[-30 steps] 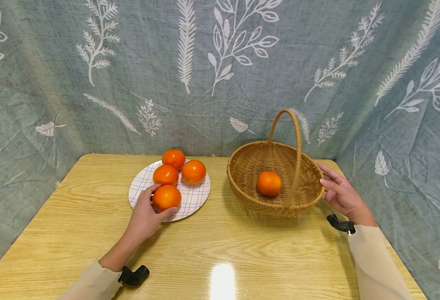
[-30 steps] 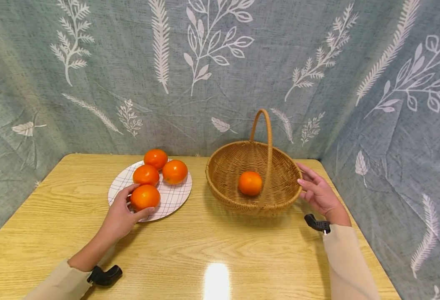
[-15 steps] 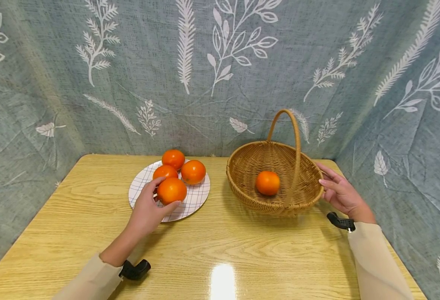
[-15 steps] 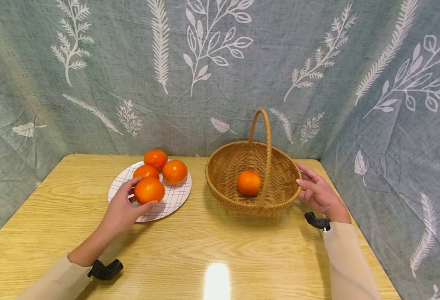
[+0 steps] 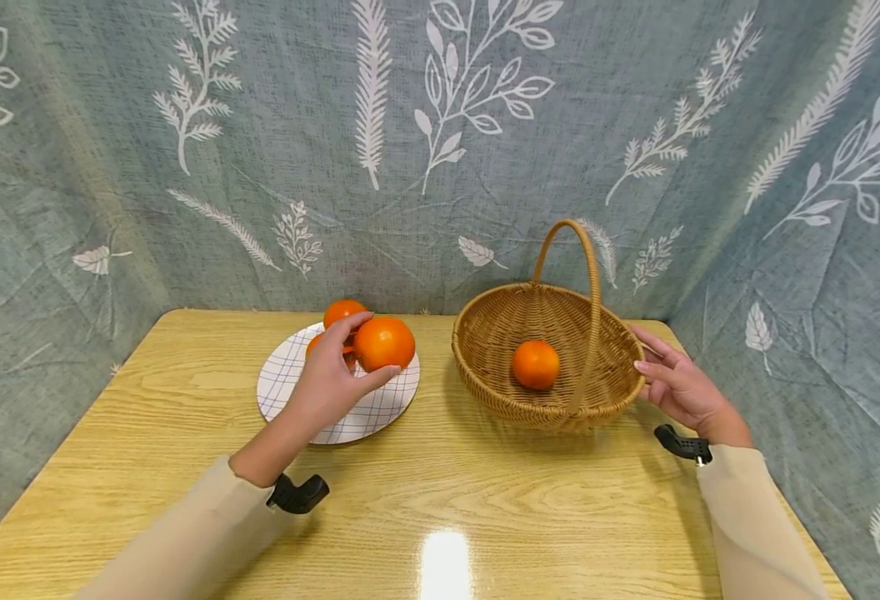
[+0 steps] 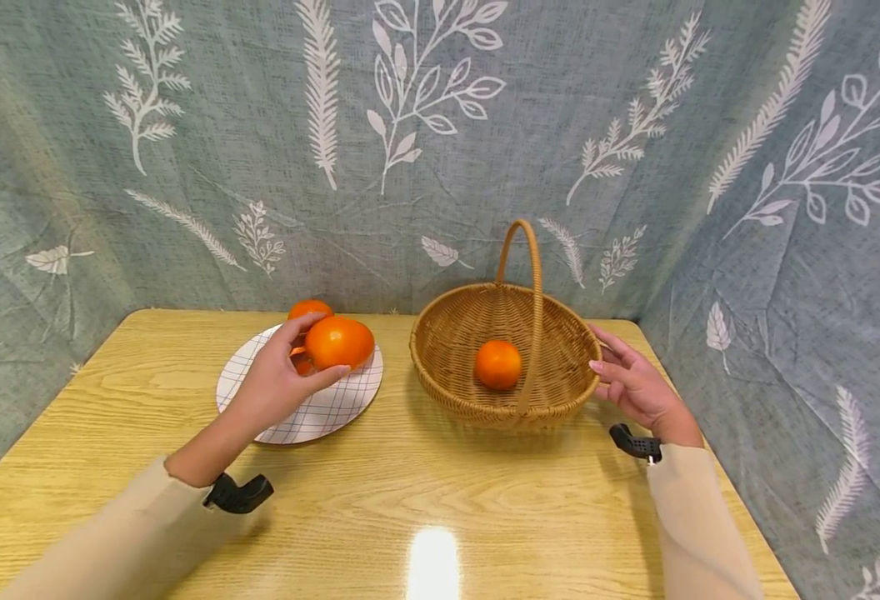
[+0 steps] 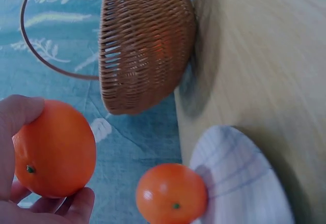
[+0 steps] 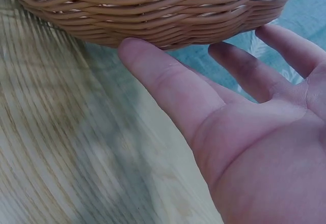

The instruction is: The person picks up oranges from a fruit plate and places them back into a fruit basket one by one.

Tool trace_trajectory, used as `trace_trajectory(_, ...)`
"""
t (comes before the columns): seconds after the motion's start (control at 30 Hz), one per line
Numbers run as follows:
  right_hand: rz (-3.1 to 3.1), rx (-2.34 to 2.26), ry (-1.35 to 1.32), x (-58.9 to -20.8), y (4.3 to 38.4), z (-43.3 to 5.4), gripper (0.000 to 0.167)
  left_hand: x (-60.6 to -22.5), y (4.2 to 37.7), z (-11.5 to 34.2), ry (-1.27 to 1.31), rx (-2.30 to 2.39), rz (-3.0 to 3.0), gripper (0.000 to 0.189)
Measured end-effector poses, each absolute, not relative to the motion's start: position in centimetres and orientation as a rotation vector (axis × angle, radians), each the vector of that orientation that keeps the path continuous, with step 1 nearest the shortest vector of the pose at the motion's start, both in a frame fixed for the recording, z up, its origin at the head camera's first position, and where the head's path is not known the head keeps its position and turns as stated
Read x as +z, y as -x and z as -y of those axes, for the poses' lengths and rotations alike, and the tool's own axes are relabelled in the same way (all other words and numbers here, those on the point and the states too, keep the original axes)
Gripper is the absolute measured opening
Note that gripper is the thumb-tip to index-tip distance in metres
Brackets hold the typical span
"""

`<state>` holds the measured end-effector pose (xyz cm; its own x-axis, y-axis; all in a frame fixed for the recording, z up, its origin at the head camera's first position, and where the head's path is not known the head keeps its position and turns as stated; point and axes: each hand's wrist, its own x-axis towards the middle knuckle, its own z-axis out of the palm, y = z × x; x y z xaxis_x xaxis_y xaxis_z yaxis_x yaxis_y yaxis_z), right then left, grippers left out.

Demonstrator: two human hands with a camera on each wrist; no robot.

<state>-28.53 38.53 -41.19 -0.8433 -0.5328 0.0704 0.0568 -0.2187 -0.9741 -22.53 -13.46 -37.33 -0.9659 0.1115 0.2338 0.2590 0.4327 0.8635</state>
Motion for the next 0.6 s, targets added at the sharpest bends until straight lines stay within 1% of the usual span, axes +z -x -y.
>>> trace_trajectory(0.2,-1.681,-2.123,0.534,-41.1,28.5,-38.4,0.069,-35.7,23.7,11.8,0.394,-1.566,2.577,0.082)
trace_trajectory(0.6,-1.678,-2.116,0.532,-41.0,28.6,-38.3,0.067,-32.6,26.7,7.6,0.526,-1.723,2.553,0.076)
